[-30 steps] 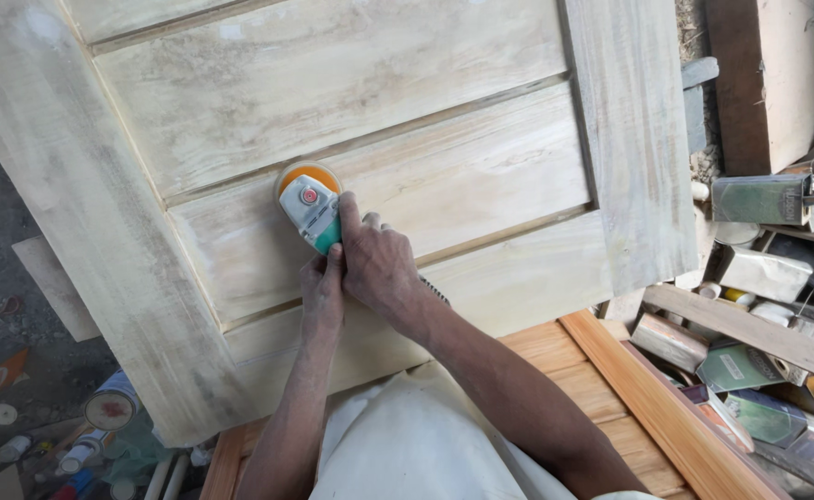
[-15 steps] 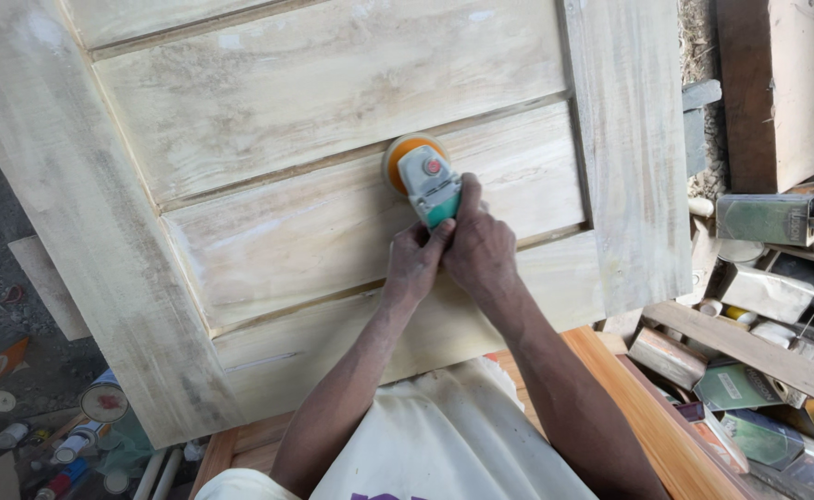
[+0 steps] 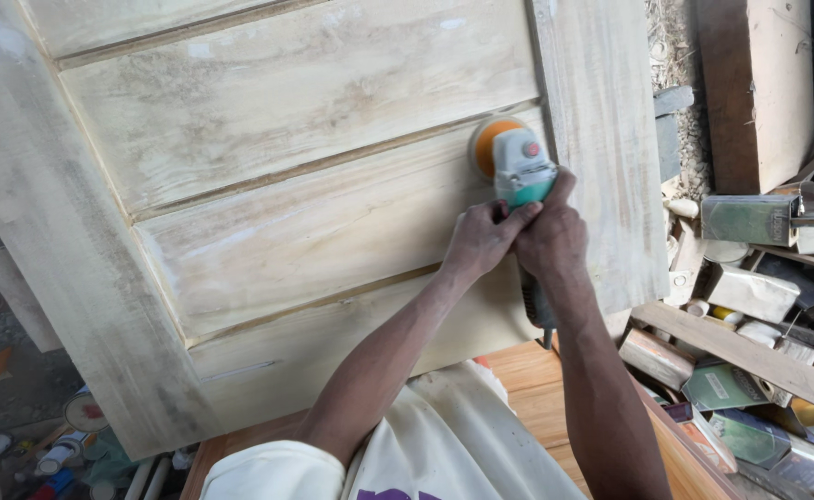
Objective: The person uses an electric orbital sander to smooth the surface of a large wooden door. They move the tool across the flat panels and along the raised edges, occasionally using their left hand to steady the door or wipe away dust.
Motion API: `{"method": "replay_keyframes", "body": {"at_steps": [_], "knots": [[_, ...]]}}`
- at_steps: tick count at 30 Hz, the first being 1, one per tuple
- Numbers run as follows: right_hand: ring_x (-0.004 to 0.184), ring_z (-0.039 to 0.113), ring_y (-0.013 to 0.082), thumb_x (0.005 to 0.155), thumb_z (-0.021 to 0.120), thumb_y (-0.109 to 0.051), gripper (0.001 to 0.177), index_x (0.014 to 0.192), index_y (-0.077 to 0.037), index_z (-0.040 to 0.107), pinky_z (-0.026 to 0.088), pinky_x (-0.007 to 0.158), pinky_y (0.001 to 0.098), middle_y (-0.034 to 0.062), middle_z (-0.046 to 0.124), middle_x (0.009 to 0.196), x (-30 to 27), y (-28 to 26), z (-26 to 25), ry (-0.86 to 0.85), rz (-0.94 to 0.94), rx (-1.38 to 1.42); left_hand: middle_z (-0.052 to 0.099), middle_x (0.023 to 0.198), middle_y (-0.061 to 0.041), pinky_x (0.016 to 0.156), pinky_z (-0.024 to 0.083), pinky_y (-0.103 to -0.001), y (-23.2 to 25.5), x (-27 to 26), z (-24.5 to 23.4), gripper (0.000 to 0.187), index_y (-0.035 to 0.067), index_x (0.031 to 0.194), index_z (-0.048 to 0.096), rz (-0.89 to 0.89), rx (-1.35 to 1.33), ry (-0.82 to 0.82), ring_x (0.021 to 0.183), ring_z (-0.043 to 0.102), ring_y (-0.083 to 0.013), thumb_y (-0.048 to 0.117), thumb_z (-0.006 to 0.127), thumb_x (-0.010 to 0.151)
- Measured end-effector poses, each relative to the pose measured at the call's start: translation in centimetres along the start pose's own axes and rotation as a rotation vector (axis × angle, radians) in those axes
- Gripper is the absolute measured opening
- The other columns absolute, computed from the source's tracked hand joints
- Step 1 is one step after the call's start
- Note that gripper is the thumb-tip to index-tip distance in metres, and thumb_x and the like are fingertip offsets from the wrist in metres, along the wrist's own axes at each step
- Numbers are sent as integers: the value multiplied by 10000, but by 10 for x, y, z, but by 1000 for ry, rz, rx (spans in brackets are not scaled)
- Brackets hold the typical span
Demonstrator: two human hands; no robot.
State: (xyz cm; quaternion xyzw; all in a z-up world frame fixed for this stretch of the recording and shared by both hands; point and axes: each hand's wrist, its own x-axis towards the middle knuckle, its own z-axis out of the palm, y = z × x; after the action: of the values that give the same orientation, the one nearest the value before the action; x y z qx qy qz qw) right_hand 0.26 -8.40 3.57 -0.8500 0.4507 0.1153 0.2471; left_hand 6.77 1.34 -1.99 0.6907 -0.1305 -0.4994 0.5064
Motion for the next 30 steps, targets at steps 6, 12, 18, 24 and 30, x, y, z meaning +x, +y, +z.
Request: {"method": "replay_keyframes", "body": {"at_steps": [6, 12, 18, 24, 30], "knots": [[747, 732, 447, 918, 757, -451, 842, 1413, -15, 233, 608, 666, 525, 267, 714, 853, -1, -2, -1, 25, 87, 80, 712, 635, -67, 581, 612, -332, 10, 3, -3, 674, 71, 746, 699, -27, 64, -71, 622, 750, -179, 734, 618, 830], [744, 734, 449, 863, 743, -362, 924, 1469, 31, 167, 608, 652, 526, 255, 717, 852, -30, -58, 28, -154, -19, 50, 763, 833, -106, 667, 560, -344, -18, -48, -55, 598, 0, 1009, 737, -116, -14, 158, 748, 706, -167, 581, 661, 894], [800, 719, 472, 812, 770, -187, 868, 1459, 10, 226, 589, 661, 551, 297, 687, 1002, -51, -77, 34, -172, -213, 98, 737, 985, -70, 733, 535, -299, -38, -82, -70, 441, -38, 1172, 684, 27, -267, 234, 844, 625, -103, 371, 603, 1027], [757, 736, 458, 827, 756, -247, 872, 1471, -18, 215, 605, 654, 535, 263, 716, 903, -19, -31, 6, -166, -37, 80, 707, 799, -61, 613, 496, -313, -18, -32, -18, 512, -34, 1016, 733, -33, -141, 135, 695, 576, -108, 469, 658, 964], [743, 709, 496, 863, 763, -341, 853, 1439, -3, 232, 560, 671, 587, 285, 717, 815, 9, 1, -14, -12, -50, 112, 675, 731, -57, 601, 506, -311, 10, 2, 9, 596, -1, 904, 707, -57, -130, 71, 666, 601, -124, 594, 673, 909]]}}
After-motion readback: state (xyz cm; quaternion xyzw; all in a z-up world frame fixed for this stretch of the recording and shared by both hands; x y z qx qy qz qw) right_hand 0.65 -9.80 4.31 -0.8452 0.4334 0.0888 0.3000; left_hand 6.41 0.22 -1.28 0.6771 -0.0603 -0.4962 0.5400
